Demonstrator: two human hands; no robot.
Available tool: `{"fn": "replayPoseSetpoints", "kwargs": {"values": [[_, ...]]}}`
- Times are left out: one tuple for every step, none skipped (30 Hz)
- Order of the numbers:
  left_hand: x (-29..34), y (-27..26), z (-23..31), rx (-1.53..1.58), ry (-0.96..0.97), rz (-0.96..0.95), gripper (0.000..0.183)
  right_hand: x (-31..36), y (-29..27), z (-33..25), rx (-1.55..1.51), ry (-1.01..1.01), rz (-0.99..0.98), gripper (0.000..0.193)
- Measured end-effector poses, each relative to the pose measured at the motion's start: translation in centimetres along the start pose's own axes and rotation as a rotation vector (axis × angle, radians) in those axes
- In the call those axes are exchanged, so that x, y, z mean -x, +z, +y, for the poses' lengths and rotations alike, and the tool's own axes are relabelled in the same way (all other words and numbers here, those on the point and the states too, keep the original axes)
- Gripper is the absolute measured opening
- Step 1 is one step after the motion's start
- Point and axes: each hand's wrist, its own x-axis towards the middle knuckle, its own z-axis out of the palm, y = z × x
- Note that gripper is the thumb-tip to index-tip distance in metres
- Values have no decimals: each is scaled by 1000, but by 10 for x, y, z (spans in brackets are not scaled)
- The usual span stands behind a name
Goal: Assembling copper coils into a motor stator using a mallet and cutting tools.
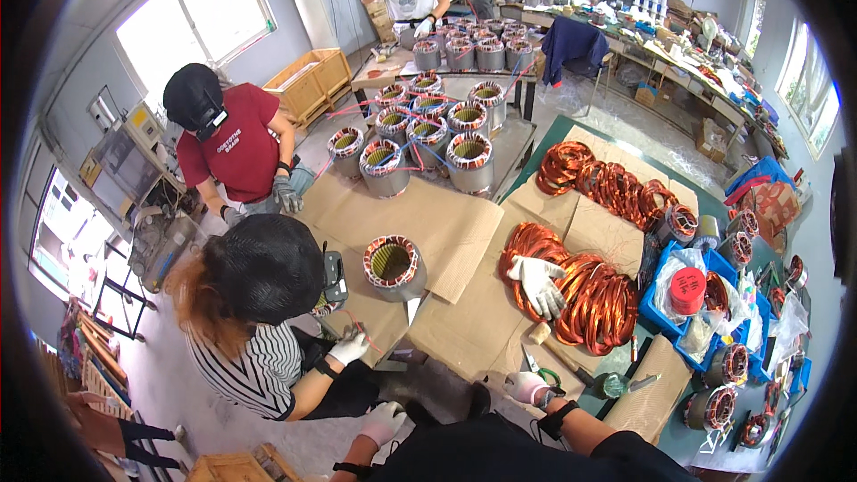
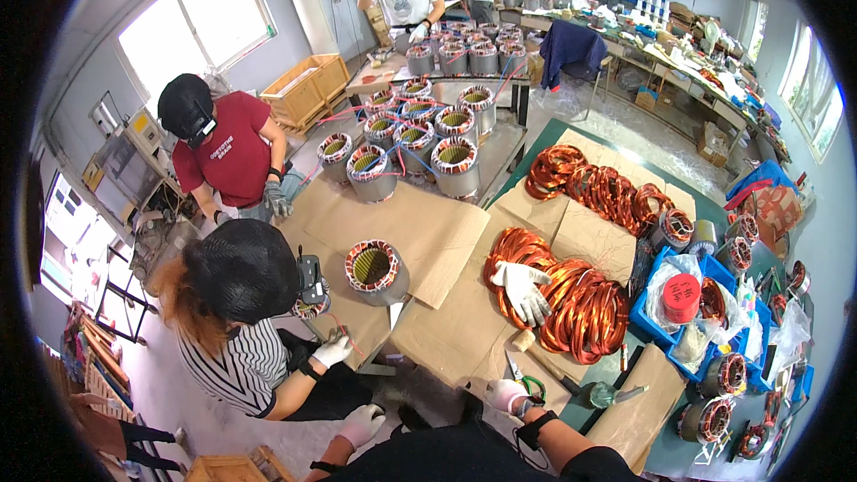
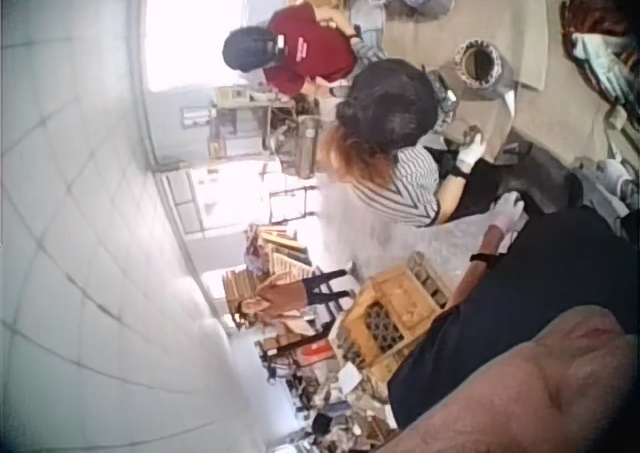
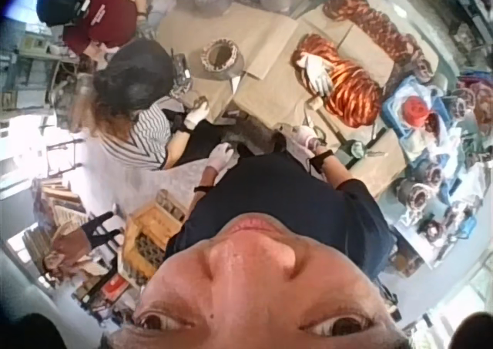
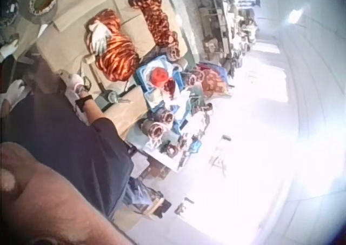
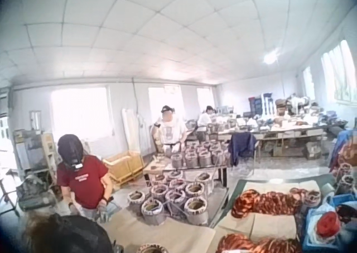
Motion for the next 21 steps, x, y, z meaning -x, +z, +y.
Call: {"fn": "replayPoseSetpoints", "kwargs": {"values": [[-2,1,-1,-1,6,8,32,3,-10,-7,-5,-23,-4,40],[-4,-1,3,-3,5,-5,32,3,-10,-3,-3,-18,7,40],[-5,-3,7,-5,3,-19,32,3,-8,-1,-13,38,8,40],[-7,-5,11,7,12,-22,34,3,-7,2,-24,93,8,41],[-7,-6,13,5,16,-14,34,3,-9,1,-21,89,16,41],[-6,-7,14,8,21,-13,34,5,-12,0,-32,76,15,41],[-6,-7,14,11,26,-13,35,6,-14,-2,-42,63,14,41],[-6,-6,14,10,28,-8,35,7,-16,-2,-45,67,3,42],[-6,-5,13,14,32,-5,35,7,-17,-2,-43,64,7,42],[-6,-4,12,17,37,-1,35,8,-18,-3,-52,50,7,42],[-6,-3,11,16,38,3,35,10,-19,-5,-62,37,7,42],[-6,-2,10,24,31,-2,36,13,-26,-9,-38,-7,-22,43],[-7,-1,9,32,24,-6,36,10,-24,-8,-37,-10,-20,43],[-7,-1,10,31,25,-5,36,8,-20,-6,-29,28,-15,43],[-7,-1,10,29,22,-9,36,6,-17,-3,-22,66,-11,44],[-7,-1,11,27,18,-14,36,5,-15,1,-21,66,-11,44],[-6,-2,11,28,16,-13,36,5,-17,-1,-12,53,-17,45],[-5,-2,11,35,13,-12,36,6,-19,-3,-3,41,-23,45],[-4,-2,11,41,9,-11,36,7,-21,-3,-2,40,-26,45],[-3,-2,10,43,6,-11,36,13,-32,-11,25,-22,-29,45],[-3,-1,9,43,5,-15,37,17,-38,-17,53,-83,-32,45]]}}
